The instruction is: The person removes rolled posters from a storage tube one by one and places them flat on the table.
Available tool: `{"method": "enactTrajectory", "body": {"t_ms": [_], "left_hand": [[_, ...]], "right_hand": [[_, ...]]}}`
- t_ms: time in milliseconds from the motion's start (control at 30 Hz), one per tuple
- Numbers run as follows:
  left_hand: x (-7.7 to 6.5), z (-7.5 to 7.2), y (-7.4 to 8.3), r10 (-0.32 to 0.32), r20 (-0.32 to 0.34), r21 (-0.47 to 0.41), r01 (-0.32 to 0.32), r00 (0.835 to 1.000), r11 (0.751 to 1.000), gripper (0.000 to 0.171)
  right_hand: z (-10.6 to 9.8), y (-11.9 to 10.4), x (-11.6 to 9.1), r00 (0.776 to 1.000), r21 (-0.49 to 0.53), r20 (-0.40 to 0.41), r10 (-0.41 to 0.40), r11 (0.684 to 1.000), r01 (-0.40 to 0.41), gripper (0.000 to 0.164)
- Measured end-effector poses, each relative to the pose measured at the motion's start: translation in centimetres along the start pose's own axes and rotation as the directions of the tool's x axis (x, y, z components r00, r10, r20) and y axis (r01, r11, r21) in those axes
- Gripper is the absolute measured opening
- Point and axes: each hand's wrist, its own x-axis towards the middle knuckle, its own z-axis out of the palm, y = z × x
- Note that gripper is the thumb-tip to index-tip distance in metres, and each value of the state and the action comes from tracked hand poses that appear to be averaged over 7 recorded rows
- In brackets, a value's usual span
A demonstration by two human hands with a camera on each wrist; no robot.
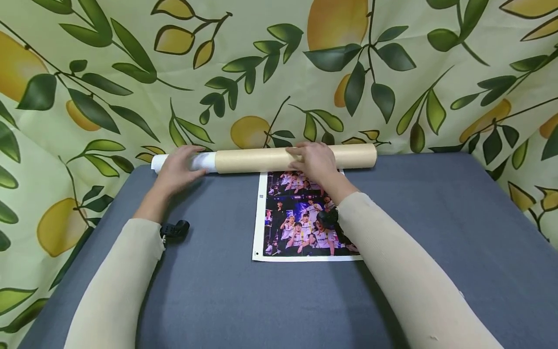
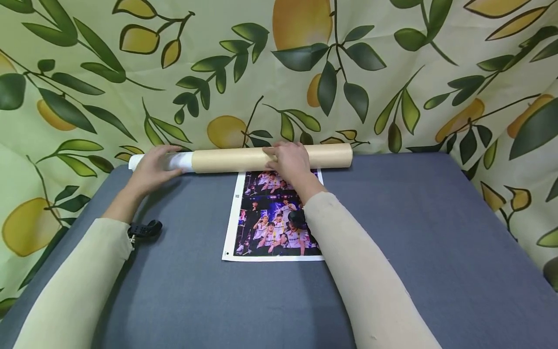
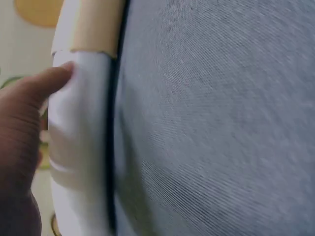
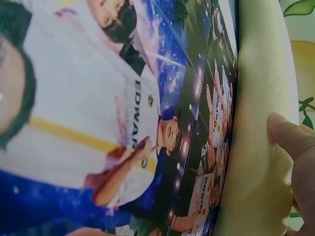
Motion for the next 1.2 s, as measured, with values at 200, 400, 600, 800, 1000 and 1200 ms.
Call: {"method": "enactTrajectory", "body": {"t_ms": [200,400,600,800,1000,1200], "left_hand": [[1.8,0.6,1.2,0.051,0.212,0.162,-0.087,0.976,0.983,0.061],[2.0,-0.1,1.4,0.003,0.274,0.239,-0.072,0.962,0.968,0.054],[1.2,-1.6,0.6,-0.085,0.292,0.295,-0.005,0.953,0.955,0.051],[1.2,-1.4,0.5,-0.101,0.319,0.378,-0.029,0.942,0.925,0.073],[1.1,-0.7,0.7,-0.151,0.3,0.427,0.009,0.942,0.904,0.059],[-0.2,-2.4,0.7,-0.241,0.209,0.419,0.136,0.948,0.898,0.056]], "right_hand": [[-0.1,0.2,-0.3,1.0,-0.005,-0.018,0.001,1.0,-0.001,0.054],[-0.4,1.1,-0.7,1.0,-0.011,-0.012,-0.01,1.0,0.01,0.054],[-1.1,2.5,-1.5,1.0,-0.016,-0.005,0.017,1.0,-0.017,0.053],[-1.8,3.4,-2.1,1.0,-0.006,0.003,0.007,1.0,-0.007,0.054],[-2.8,5.6,-3.1,0.999,-0.017,0.012,0.03,0.999,-0.03,0.053],[-2.8,6.4,-3.9,0.999,0.022,-0.006,0.047,0.999,-0.047,0.052]]}}
